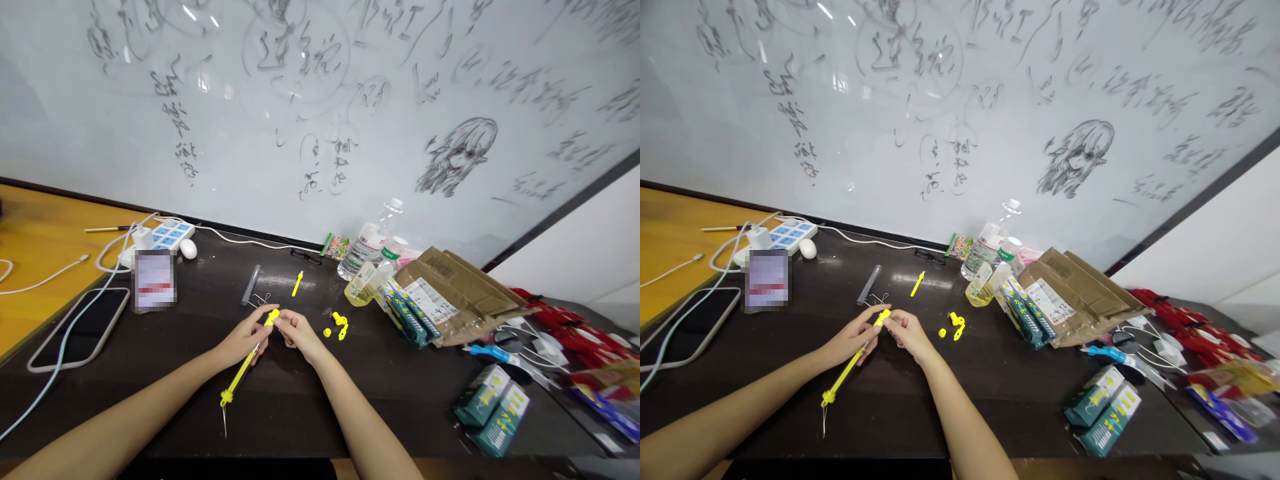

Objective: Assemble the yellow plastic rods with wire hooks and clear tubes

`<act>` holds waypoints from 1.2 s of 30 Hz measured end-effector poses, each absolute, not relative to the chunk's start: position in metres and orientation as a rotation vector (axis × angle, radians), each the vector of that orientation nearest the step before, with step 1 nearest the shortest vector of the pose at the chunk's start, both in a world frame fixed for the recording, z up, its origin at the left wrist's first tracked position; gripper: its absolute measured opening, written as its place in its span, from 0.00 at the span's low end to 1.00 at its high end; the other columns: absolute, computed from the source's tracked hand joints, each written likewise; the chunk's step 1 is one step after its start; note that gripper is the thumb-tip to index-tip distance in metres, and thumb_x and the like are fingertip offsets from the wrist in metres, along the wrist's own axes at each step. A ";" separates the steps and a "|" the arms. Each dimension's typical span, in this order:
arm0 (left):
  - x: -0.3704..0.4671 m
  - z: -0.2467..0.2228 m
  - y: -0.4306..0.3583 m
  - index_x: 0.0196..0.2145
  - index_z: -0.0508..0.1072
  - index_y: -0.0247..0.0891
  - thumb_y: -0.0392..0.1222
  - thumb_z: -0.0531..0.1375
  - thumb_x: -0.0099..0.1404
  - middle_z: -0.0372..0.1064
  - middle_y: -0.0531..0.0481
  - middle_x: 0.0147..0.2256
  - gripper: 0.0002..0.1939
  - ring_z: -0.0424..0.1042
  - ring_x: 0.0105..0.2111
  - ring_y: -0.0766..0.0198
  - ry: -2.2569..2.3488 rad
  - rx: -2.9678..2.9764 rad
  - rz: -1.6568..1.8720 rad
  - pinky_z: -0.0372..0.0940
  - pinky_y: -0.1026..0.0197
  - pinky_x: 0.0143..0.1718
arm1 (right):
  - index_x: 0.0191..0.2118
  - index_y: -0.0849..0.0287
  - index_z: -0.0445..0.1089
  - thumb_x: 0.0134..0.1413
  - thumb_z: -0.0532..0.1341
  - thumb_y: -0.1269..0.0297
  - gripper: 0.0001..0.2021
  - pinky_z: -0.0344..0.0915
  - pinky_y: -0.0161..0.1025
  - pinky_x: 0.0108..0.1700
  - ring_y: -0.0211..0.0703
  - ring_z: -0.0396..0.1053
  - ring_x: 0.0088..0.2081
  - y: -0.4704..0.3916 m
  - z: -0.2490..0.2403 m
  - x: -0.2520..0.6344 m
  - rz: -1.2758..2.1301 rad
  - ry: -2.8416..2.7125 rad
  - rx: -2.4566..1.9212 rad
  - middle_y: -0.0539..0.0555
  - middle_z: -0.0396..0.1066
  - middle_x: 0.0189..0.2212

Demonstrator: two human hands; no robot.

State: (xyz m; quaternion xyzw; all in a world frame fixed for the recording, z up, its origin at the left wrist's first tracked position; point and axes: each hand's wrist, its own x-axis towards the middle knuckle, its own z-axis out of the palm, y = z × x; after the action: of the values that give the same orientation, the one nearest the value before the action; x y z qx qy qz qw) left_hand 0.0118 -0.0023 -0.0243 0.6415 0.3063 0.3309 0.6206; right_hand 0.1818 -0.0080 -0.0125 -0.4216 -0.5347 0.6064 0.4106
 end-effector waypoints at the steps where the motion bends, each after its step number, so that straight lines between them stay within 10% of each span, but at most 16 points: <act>1: 0.012 -0.025 -0.002 0.61 0.49 0.43 0.52 0.52 0.64 0.61 0.61 0.16 0.30 0.60 0.10 0.72 0.710 1.476 0.766 0.57 0.72 0.11 | 0.33 0.58 0.61 0.46 0.61 0.54 0.14 0.37 0.28 0.16 0.27 0.38 0.14 -0.008 -0.013 0.182 1.527 -1.342 -1.073 0.37 0.44 0.12; 7: 0.011 -0.028 0.000 0.60 0.51 0.43 0.51 0.53 0.64 0.60 0.61 0.16 0.29 0.59 0.10 0.72 0.760 1.466 0.801 0.57 0.72 0.11 | 0.31 0.56 0.55 0.51 0.50 0.66 0.01 0.48 0.29 0.23 0.32 0.48 0.19 -0.011 -0.016 0.187 1.097 -1.525 -1.175 0.41 0.50 0.17; 19: 0.012 -0.031 0.003 0.57 0.52 0.43 0.53 0.50 0.65 0.59 0.62 0.16 0.26 0.58 0.09 0.72 0.782 1.459 0.772 0.55 0.71 0.10 | 0.44 0.55 0.54 0.60 0.46 0.68 0.07 0.60 0.37 0.35 0.43 0.68 0.33 -0.020 -0.011 0.183 0.475 -2.111 -1.204 0.52 0.69 0.33; 36: 0.017 -0.030 0.003 0.32 0.52 0.42 0.56 0.54 0.61 0.61 0.63 0.13 0.17 0.57 0.08 0.71 0.826 1.395 0.800 0.52 0.72 0.08 | 0.42 0.56 0.59 0.61 0.46 0.69 0.07 0.62 0.38 0.40 0.43 0.67 0.40 -0.016 -0.009 0.187 0.287 -2.155 -1.230 0.55 0.67 0.37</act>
State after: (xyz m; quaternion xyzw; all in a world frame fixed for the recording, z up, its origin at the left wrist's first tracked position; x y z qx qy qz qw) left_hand 0.0175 0.0035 -0.0299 0.6064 0.3589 0.3475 0.6186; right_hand 0.1871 -0.0164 -0.0093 -0.4670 -0.8184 0.1090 0.3166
